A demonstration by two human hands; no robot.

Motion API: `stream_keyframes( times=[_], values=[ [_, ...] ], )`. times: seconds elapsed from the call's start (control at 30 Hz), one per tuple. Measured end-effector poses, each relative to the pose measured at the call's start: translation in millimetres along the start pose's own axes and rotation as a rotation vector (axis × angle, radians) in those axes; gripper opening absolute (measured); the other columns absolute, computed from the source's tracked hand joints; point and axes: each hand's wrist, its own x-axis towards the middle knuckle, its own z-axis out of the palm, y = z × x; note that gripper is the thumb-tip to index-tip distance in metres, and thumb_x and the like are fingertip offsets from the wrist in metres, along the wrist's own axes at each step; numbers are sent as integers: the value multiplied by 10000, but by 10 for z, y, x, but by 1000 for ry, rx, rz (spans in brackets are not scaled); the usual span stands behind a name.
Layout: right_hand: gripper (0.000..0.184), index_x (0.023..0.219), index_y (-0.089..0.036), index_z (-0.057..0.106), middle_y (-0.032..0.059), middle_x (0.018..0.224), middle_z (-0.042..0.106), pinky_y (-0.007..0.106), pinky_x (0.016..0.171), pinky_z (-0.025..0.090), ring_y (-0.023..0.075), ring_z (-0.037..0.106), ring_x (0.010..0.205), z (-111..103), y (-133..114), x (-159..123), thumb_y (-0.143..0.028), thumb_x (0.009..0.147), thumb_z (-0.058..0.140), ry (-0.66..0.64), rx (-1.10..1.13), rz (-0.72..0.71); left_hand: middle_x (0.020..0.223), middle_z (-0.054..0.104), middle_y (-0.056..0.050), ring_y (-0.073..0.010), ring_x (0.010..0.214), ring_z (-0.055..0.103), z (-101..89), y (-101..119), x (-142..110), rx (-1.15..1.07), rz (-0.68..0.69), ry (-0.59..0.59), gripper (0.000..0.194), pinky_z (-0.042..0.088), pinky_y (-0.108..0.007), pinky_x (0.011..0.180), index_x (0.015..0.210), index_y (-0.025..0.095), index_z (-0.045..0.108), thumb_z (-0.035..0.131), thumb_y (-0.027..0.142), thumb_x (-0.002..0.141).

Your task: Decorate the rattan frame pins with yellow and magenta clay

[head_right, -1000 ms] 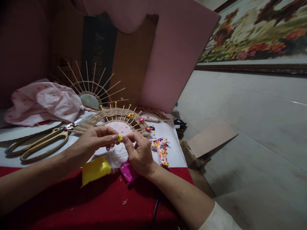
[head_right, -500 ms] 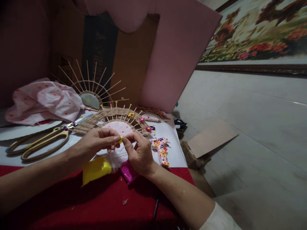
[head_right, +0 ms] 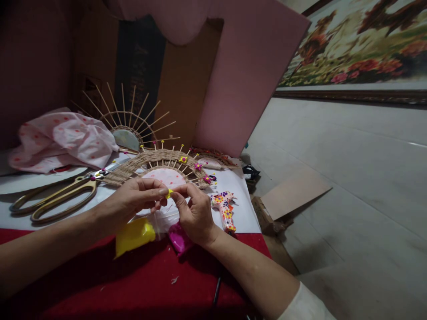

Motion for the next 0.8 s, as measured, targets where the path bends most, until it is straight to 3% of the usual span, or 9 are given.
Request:
stream_keyframes(
  times=[0.23, 0.8],
  values=[
    [154, 860, -175, 593, 10, 729, 585, 255, 557, 419, 113, 519, 611, -5, 4, -6, -280, 906, 489, 4, 8, 21, 595, 604, -1, -84, 509, 477, -4, 3, -8, 15, 43, 44, 223, 369, -220, 514, 664, 126, 622, 716, 328, 665],
    [197, 752, -171, 568, 5, 695, 580, 238, 530, 385, 106, 488, 581, -3, -50, 8, -276, 899, 490, -5, -10, -3, 598, 606, 4, -88, 519, 480, 24, 45, -32, 72, 88, 57, 172, 378, -219, 519, 657, 131, 642, 703, 291, 674]
  ],
)
